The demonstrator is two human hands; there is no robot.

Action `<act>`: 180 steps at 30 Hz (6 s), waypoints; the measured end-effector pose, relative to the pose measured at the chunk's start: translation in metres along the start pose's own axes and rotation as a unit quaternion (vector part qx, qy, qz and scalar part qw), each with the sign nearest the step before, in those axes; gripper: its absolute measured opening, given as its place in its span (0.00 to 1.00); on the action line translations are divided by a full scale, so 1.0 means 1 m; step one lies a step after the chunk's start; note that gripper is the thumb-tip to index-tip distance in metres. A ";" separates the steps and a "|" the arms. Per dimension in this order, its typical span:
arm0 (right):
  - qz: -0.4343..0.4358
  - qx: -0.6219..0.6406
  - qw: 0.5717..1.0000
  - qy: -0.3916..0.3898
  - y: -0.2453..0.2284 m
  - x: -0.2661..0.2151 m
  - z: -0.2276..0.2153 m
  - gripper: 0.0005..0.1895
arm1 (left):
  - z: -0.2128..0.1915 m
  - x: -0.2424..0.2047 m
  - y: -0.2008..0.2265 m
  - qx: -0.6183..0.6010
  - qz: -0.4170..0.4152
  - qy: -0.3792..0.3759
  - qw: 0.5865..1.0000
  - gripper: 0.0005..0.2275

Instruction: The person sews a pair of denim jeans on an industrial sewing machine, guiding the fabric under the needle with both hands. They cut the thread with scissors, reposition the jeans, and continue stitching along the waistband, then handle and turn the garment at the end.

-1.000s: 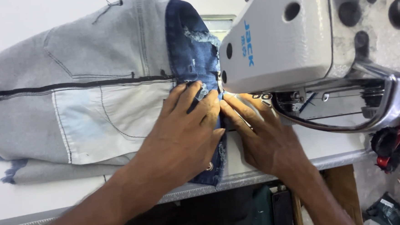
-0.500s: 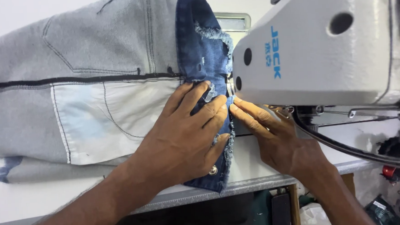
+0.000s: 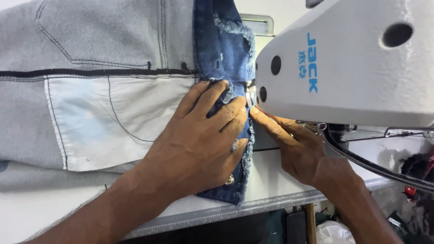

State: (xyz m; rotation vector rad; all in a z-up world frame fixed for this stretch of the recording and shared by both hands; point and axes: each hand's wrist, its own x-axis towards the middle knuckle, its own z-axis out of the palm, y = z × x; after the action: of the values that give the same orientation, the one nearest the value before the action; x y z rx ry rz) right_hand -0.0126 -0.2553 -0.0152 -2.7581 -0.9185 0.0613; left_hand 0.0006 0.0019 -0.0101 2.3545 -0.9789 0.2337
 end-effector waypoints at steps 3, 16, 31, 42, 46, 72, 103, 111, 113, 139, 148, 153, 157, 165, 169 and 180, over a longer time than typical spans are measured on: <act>0.013 0.016 1.000 -0.020 0.004 -0.004 0.006 0.43 | -0.002 0.001 0.000 -0.011 -0.001 -0.002 1.000 0.19; 0.064 -0.063 0.996 -0.008 -0.026 -0.021 0.011 0.38 | -0.002 -0.006 0.002 0.005 0.026 0.010 1.000 0.20; -0.012 -0.090 0.996 -0.027 -0.022 -0.033 0.007 0.42 | -0.002 -0.014 0.001 0.002 0.063 -0.005 0.998 0.17; -0.062 -0.125 0.990 -0.009 -0.025 -0.030 -0.002 0.38 | 0.004 -0.019 -0.004 -0.016 0.046 -0.001 0.999 0.23; -0.067 -0.121 0.990 -0.010 -0.024 -0.025 -0.005 0.37 | 0.005 -0.016 -0.007 0.002 0.049 -0.027 0.998 0.23; -0.052 0.041 0.998 0.010 -0.014 -0.032 -0.006 0.39 | 0.000 -0.011 0.003 -0.001 0.058 -0.029 0.998 0.19; -0.012 -0.066 0.998 0.015 -0.008 -0.034 -0.003 0.32 | -0.010 -0.003 0.004 -0.027 0.059 -0.028 0.997 0.11; 0.193 -0.019 0.963 -0.187 -0.035 -0.032 -0.005 0.33 | -0.012 -0.001 0.007 -0.017 0.070 -0.031 0.997 0.12; 0.098 -0.099 0.970 -0.198 -0.030 -0.047 0.004 0.17 | -0.011 0.000 0.007 -0.023 0.064 -0.034 0.997 0.12; 0.367 -0.269 0.884 0.105 0.027 -0.150 -0.078 0.20 | -0.017 0.012 0.027 0.035 0.042 -0.062 0.997 0.16; 0.393 -0.275 0.864 0.154 0.027 -0.154 -0.074 0.15 | -0.018 0.014 0.030 0.023 0.029 -0.060 0.998 0.16; 0.401 -0.206 0.868 0.205 0.027 -0.181 -0.068 0.13 | -0.016 0.016 0.028 0.017 0.032 -0.046 0.998 0.16; 0.379 -0.222 0.869 0.226 0.042 -0.217 -0.033 0.12 | -0.014 0.017 0.025 0.010 0.027 -0.039 0.999 0.15; 0.442 -0.209 0.853 0.184 0.023 -0.257 -0.018 0.17 | -0.039 -0.003 0.034 0.016 0.008 0.006 1.000 0.15; 0.500 0.042 0.848 0.170 0.036 -0.323 0.053 0.29 | -0.058 -0.041 0.052 0.009 -0.069 -0.036 0.997 0.17; 0.410 0.137 0.869 0.240 -0.146 -0.167 0.011 0.13 | -0.087 -0.101 0.089 -0.064 -0.121 0.029 0.990 0.22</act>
State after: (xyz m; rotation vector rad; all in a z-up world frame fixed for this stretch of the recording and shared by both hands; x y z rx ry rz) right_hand -0.2336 -0.2391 0.0023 -2.4904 0.3843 -0.3108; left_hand -0.1287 0.0613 0.0634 2.3076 -0.6534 0.1388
